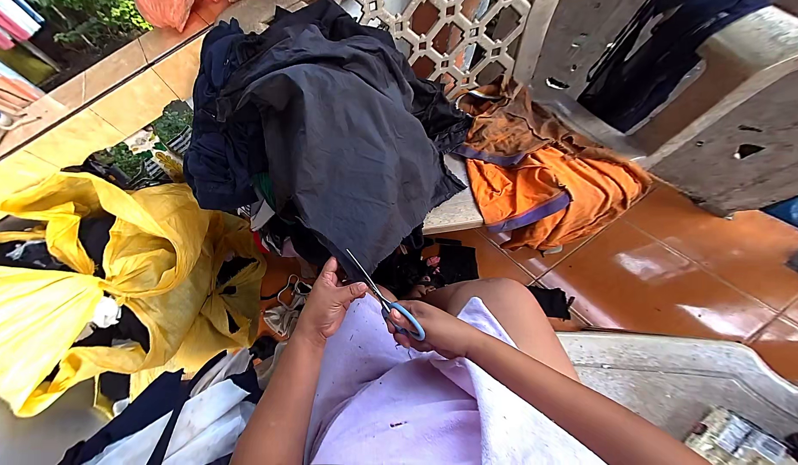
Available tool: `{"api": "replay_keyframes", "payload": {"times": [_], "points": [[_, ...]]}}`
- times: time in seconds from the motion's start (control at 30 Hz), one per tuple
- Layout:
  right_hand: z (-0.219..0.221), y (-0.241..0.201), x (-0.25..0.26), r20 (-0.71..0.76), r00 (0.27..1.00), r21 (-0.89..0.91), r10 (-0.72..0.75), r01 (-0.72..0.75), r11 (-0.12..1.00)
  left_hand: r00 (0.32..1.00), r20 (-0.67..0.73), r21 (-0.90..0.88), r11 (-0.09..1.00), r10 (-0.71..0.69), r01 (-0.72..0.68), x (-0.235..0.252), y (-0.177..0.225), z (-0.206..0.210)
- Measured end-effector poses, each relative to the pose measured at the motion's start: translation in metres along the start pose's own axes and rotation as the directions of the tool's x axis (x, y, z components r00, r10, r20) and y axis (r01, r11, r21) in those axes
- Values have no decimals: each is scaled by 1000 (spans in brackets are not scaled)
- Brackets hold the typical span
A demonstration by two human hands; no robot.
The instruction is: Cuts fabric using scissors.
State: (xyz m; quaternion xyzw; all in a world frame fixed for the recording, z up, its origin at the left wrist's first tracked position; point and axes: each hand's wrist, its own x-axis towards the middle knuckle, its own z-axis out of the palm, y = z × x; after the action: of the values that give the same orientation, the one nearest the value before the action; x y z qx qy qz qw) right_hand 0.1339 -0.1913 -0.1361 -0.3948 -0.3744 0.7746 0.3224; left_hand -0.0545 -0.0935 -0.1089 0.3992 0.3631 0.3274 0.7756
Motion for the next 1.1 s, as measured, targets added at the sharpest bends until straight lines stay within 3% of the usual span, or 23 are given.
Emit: {"api": "replay_keyframes", "payload": {"times": [0.9, 1.1], "points": [[7, -9, 13, 5, 1000, 4, -16, 16, 1000, 998, 62, 30, 1000, 6, -8, -8, 1, -9], [6, -9, 11, -19, 1000, -8, -5, 5, 1000, 1000, 18, 178, 984, 1, -4, -6, 10, -18]]}}
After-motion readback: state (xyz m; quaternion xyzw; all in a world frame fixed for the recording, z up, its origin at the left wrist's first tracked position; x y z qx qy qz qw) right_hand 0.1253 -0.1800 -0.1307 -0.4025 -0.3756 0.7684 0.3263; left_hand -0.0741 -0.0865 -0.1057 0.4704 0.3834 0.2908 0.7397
